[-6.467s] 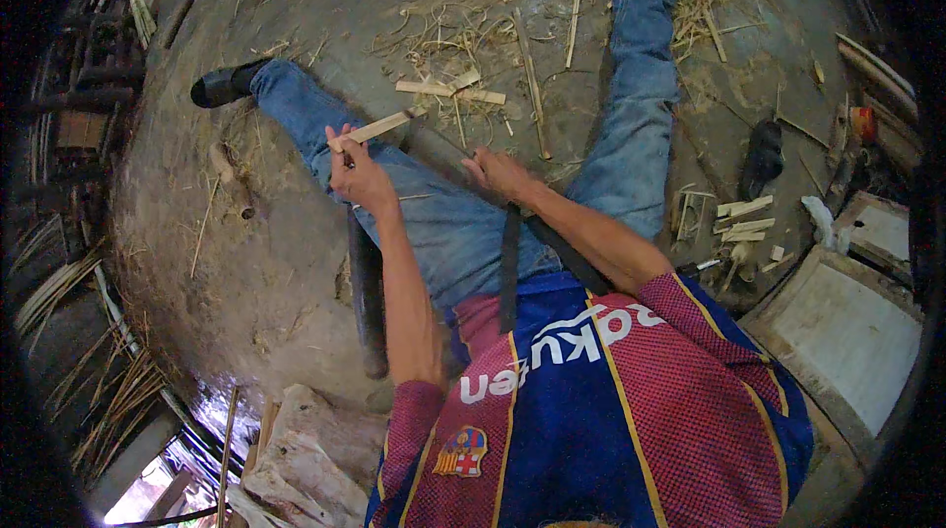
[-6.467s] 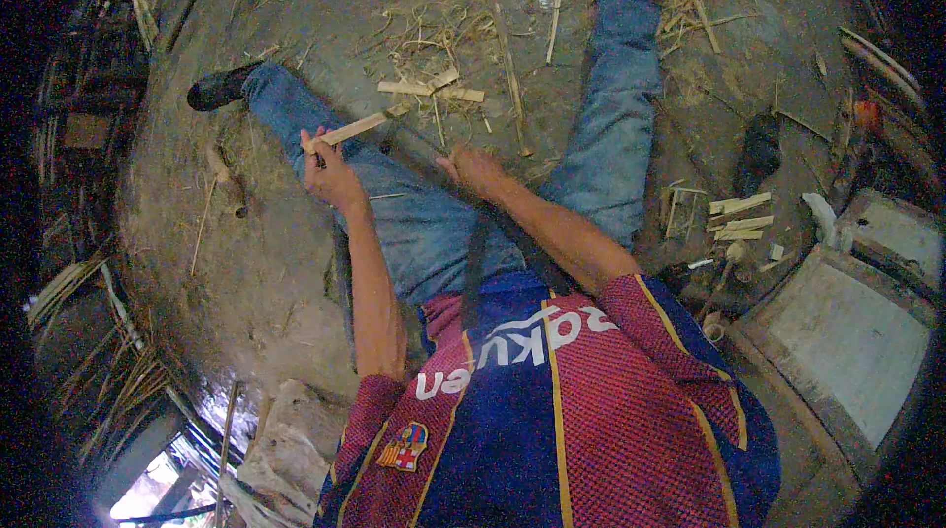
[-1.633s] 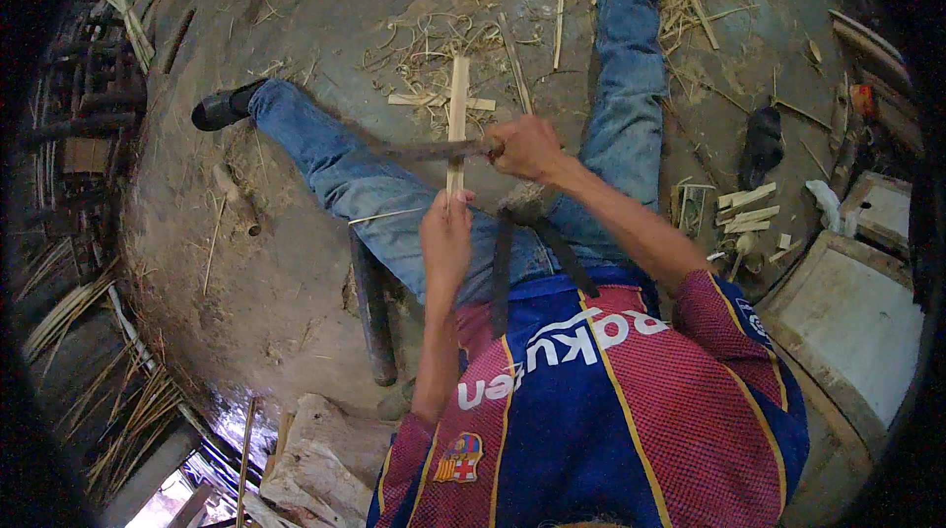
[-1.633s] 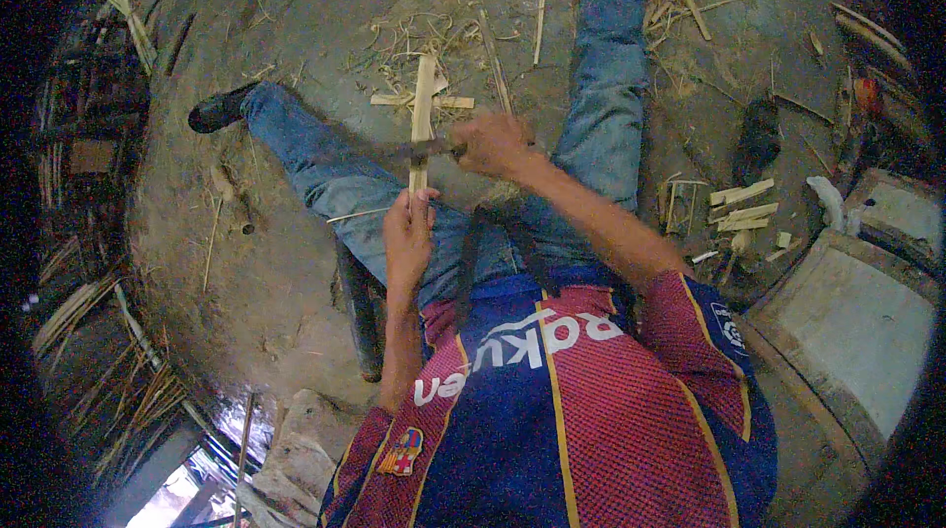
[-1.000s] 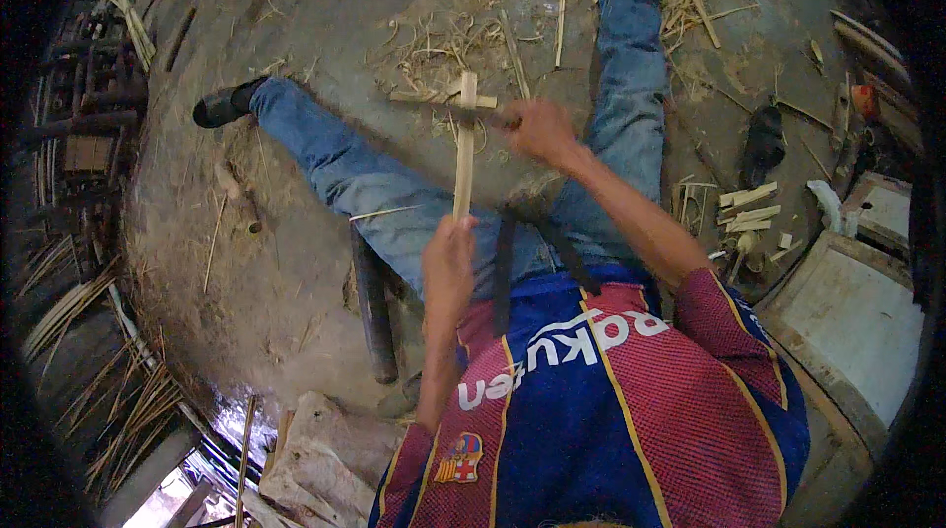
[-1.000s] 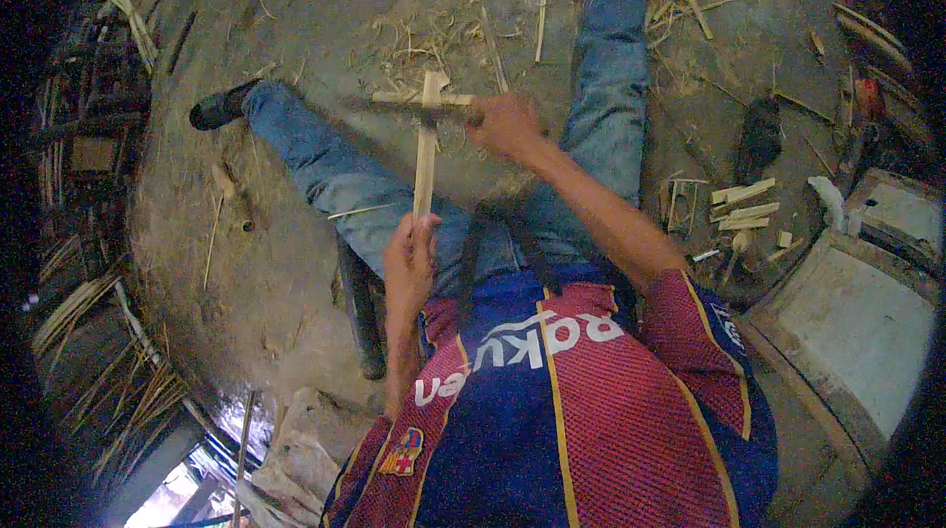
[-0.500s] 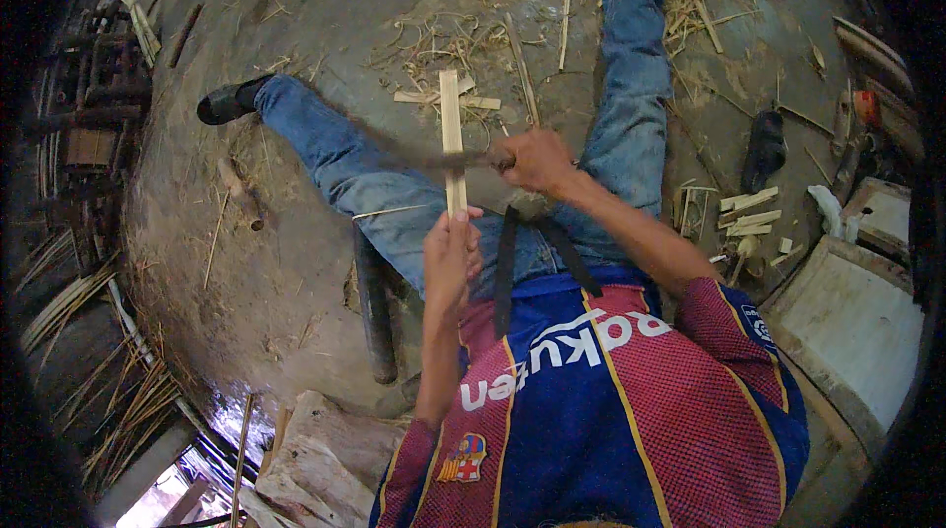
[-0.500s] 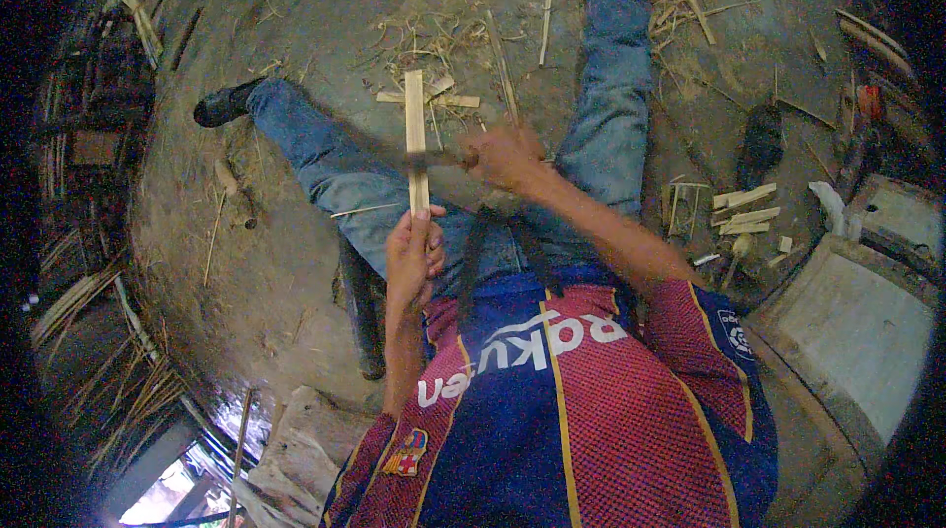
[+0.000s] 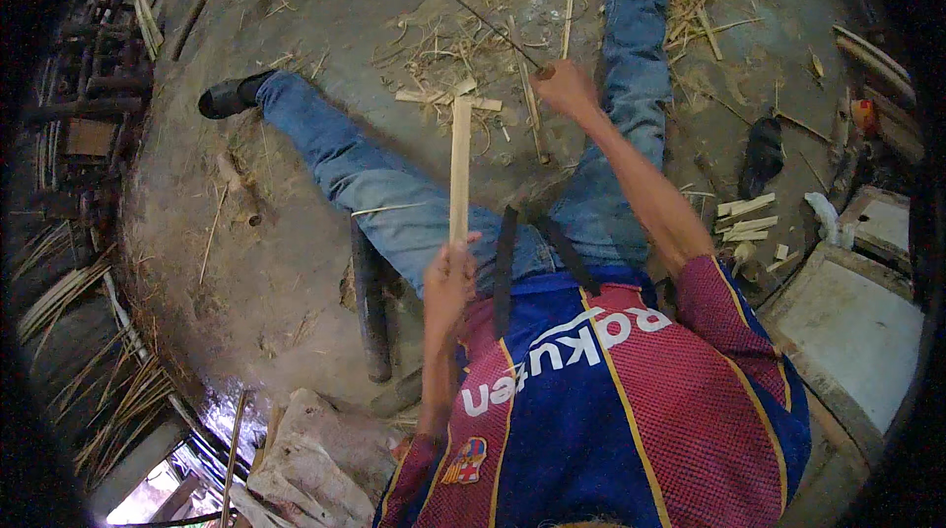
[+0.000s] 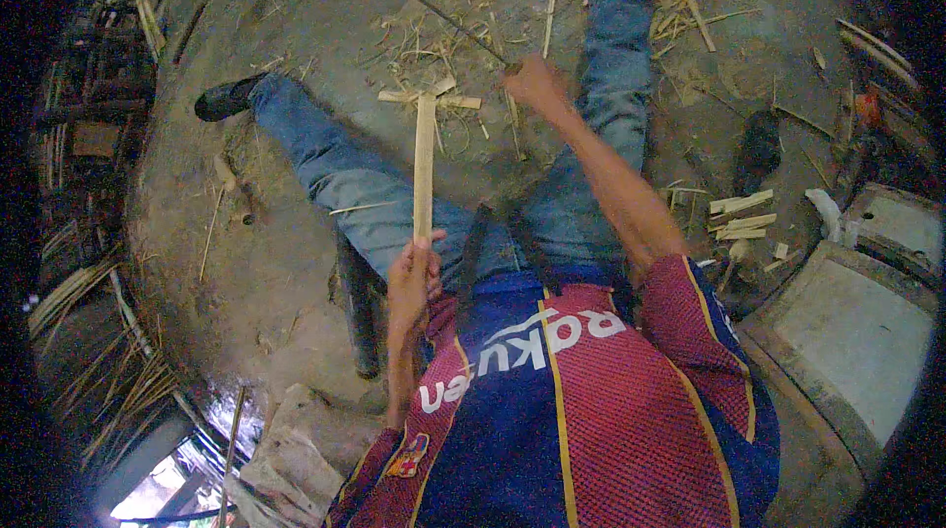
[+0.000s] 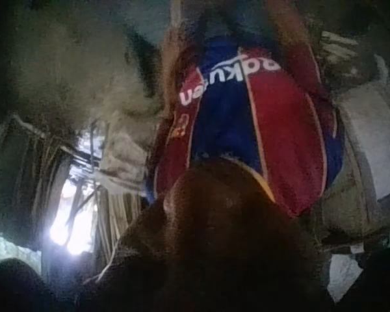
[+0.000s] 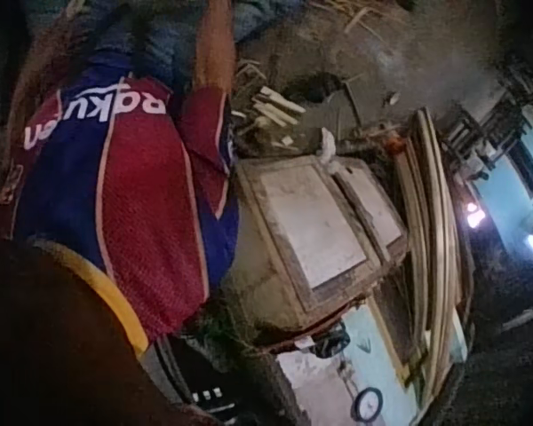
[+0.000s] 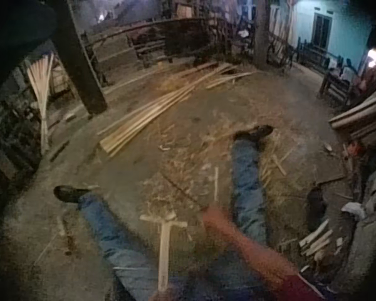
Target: The person sits on the floor and uses a knife to shave thin strips from a piece of wood, repeatedly scraping along its length to produce wood shavings.
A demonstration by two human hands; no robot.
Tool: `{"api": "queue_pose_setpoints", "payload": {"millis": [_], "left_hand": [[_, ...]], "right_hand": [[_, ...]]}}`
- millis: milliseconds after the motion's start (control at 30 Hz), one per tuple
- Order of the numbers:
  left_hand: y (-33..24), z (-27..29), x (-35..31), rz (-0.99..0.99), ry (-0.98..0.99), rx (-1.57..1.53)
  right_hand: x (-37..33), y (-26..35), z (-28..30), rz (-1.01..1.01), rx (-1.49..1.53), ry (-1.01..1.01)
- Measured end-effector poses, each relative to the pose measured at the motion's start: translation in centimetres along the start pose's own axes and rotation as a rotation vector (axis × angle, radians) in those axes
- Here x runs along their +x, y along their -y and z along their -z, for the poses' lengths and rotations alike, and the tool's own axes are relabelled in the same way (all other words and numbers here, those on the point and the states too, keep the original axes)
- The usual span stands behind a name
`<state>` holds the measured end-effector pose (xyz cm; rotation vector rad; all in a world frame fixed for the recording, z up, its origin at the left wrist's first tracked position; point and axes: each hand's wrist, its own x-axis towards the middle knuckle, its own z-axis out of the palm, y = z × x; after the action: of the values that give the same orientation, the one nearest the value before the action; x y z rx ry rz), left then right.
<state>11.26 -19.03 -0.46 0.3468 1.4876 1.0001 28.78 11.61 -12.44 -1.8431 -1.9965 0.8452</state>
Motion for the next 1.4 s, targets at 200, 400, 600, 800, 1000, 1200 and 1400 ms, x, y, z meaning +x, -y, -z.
{"api": "queue_pose_setpoints", "payload": {"millis": [200,400,600,800,1000,1200,1400], "left_hand": [[-0.8,-0.7,3.8,-0.119,0.014,-0.158],[-1.0,-3.4,9.3,-0.551,-0.175,-0.260],[-1.7,-6.2,11.0,-0.609,-0.214,-0.495],[-2.6,-1.0,7.6,-0.546,0.324,-0.096],[-4.7,-1.3,4.5,-0.001,0.445,-0.036],[-3.6,-1.9,4.3,0.104,0.432,-0.146],[-3.4,-2.8,5.1,-0.004,0.133,-0.033]], "right_hand": [[-6.1,3.3,-0.8,-0.202,0.627,0.239],[-13.7,7.8,-2.2,-0.381,0.889,0.498],[-14.3,8.1,-2.9,-0.284,0.855,0.614],[-9.5,7.1,2.7,-0.155,0.928,0.706],[-4.7,5.7,5.4,0.055,0.690,0.746],[-4.8,7.0,4.7,-0.001,0.598,0.426],[-8.2,5.4,2.8,0.183,0.153,0.266]]}}
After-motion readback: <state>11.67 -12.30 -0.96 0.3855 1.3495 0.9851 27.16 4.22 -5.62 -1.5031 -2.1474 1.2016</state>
